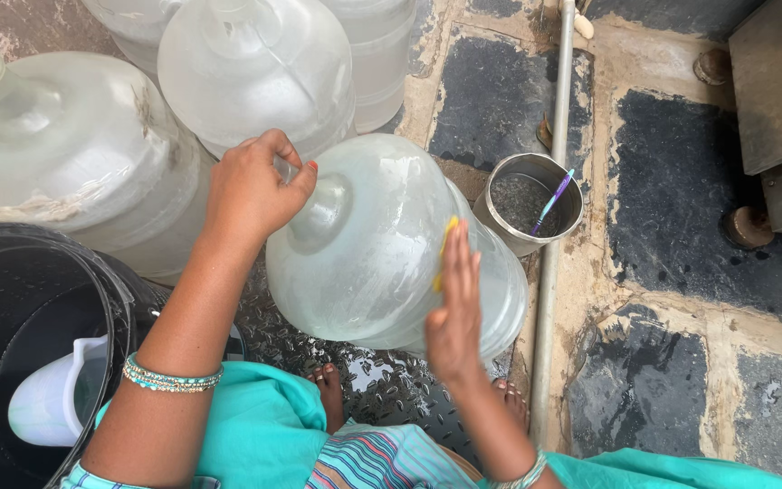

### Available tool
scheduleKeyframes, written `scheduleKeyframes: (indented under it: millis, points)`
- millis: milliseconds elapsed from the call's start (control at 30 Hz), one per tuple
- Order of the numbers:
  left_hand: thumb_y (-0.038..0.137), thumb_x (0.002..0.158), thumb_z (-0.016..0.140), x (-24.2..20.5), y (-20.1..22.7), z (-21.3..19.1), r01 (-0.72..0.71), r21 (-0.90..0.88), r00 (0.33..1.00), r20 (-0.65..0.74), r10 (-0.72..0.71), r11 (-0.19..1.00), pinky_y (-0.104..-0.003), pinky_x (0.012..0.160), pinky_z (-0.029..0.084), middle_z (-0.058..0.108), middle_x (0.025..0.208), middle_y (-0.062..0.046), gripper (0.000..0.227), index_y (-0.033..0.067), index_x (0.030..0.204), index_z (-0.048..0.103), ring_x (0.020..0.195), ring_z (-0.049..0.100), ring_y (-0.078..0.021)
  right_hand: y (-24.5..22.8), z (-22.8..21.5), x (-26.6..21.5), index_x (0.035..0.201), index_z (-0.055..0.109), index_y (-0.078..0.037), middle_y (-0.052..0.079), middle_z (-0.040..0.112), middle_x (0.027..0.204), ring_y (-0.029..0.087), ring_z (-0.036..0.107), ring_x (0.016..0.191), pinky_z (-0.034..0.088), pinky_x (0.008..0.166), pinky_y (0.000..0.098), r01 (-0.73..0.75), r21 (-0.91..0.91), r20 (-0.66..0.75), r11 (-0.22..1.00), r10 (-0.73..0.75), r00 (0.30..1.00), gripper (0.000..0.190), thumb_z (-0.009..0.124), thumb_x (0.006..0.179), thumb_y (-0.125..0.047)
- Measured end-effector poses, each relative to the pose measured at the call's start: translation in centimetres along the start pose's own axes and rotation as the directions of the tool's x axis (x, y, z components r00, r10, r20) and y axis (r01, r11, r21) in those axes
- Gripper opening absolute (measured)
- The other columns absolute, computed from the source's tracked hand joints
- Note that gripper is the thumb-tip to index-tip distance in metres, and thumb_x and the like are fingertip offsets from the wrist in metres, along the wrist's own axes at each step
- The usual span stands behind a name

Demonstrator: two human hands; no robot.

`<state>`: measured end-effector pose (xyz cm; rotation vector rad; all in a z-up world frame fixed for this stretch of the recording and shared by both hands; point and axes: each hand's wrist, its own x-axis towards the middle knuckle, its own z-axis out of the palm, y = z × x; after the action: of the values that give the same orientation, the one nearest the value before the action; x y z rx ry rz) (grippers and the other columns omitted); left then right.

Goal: The person scrubs the inside of a large plastic water dispenser bottle with a brush, then wipes the exterior with a yellow sponge. They repeat this process on multiple bottles arranged on a metal grate floor.

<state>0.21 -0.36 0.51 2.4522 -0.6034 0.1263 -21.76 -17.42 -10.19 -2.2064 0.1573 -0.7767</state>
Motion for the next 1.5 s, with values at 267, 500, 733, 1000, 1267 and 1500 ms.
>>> scheduleKeyframes:
  millis: [267, 500, 733, 1000, 1267, 1500]
  points:
    - [0.033, 0.081, 0.077, -0.1, 0.6, -1.0, 0.023, -0.011, 0.998, 0.067, -0.022, 1.0, -0.043, 0.068, 0.052, 0.069, 0.074, -0.015, 0.029, 0.0066, 0.086, 0.067, 0.068, 0.068, -0.0307, -1.2, 3.4, -4.0, 0.16, -0.003, 0.01, 0.038, 0.001, 0.168, 0.051, 0.0, 0.16, -0.013, 0.128, 0.063, 0.11, -0.232, -0.035, 0.966, -0.121, 0.992, 0.102, 0.02, 0.105, -0.073]
    - [0.031, 0.083, 0.075, -0.6, 1.7, -0.2, -0.059, 0.026, 0.998, -0.008, 0.059, 0.998, -0.046, 0.071, 0.053, 0.069, 0.073, -0.016, 0.027, 0.0059, 0.086, 0.068, 0.071, 0.068, -0.0349, -0.4, -1.3, 3.4, 0.164, 0.014, -0.001, 0.021, 0.015, 0.173, 0.037, 0.012, 0.162, 0.008, 0.131, 0.0483, -0.223, 0.411, 0.027, 0.884, 0.232, 0.972, 0.09, 0.019, 0.104, -0.068]
    - [0.032, 0.086, 0.075, -0.9, 1.7, -0.4, -0.041, 0.028, 0.999, -0.012, 0.042, 0.999, -0.047, 0.071, 0.052, 0.069, 0.077, -0.017, 0.028, 0.0052, 0.086, 0.067, 0.072, 0.068, -0.0355, -2.6, 4.2, -6.7, 0.166, 0.026, -0.004, 0.018, 0.012, 0.172, 0.039, -0.003, 0.159, -0.009, 0.128, 0.0575, 0.488, -0.389, 0.23, 0.782, -0.43, 0.873, 0.077, 0.039, 0.111, -0.057]
    - [0.031, 0.085, 0.074, -1.9, 3.1, -0.8, -0.101, 0.016, 0.994, 0.046, 0.1, 0.995, -0.046, 0.069, 0.052, 0.07, 0.08, -0.016, 0.027, 0.0046, 0.09, 0.067, 0.07, 0.068, -0.034, -2.3, -4.5, 7.4, 0.155, 0.048, -0.014, 0.01, 0.04, 0.165, 0.033, 0.028, 0.158, -0.002, 0.128, 0.0586, -0.044, -0.179, 0.156, 0.983, 0.073, 0.985, 0.062, 0.044, 0.104, -0.049]
    - [0.033, 0.087, 0.073, -1.4, 3.5, -0.9, -0.013, 0.066, 0.999, 0.039, 0.011, 0.998, -0.047, 0.068, 0.052, 0.071, 0.082, -0.017, 0.027, 0.0061, 0.092, 0.069, 0.07, 0.069, -0.034, -9.2, -3.5, 3.6, 0.136, 0.062, -0.007, 0.012, 0.054, 0.153, 0.028, 0.041, 0.149, 0.016, 0.123, 0.0629, 0.529, -0.178, 0.568, 0.83, -0.352, 0.744, 0.049, 0.061, 0.089, -0.02]
    - [0.033, 0.086, 0.073, -1.6, 3.4, -1.0, -0.001, 0.089, 0.997, 0.076, -0.006, 0.996, -0.046, 0.068, 0.053, 0.073, 0.086, -0.017, 0.029, 0.0051, 0.092, 0.069, 0.067, 0.069, -0.0329, 2.5, -8.6, 8.8, 0.122, 0.065, -0.003, 0.008, 0.07, 0.124, 0.025, 0.071, 0.119, 0.061, 0.105, 0.0381, 0.355, -0.131, 0.027, 0.926, -0.355, 0.935, 0.048, 0.051, 0.083, 0.022]
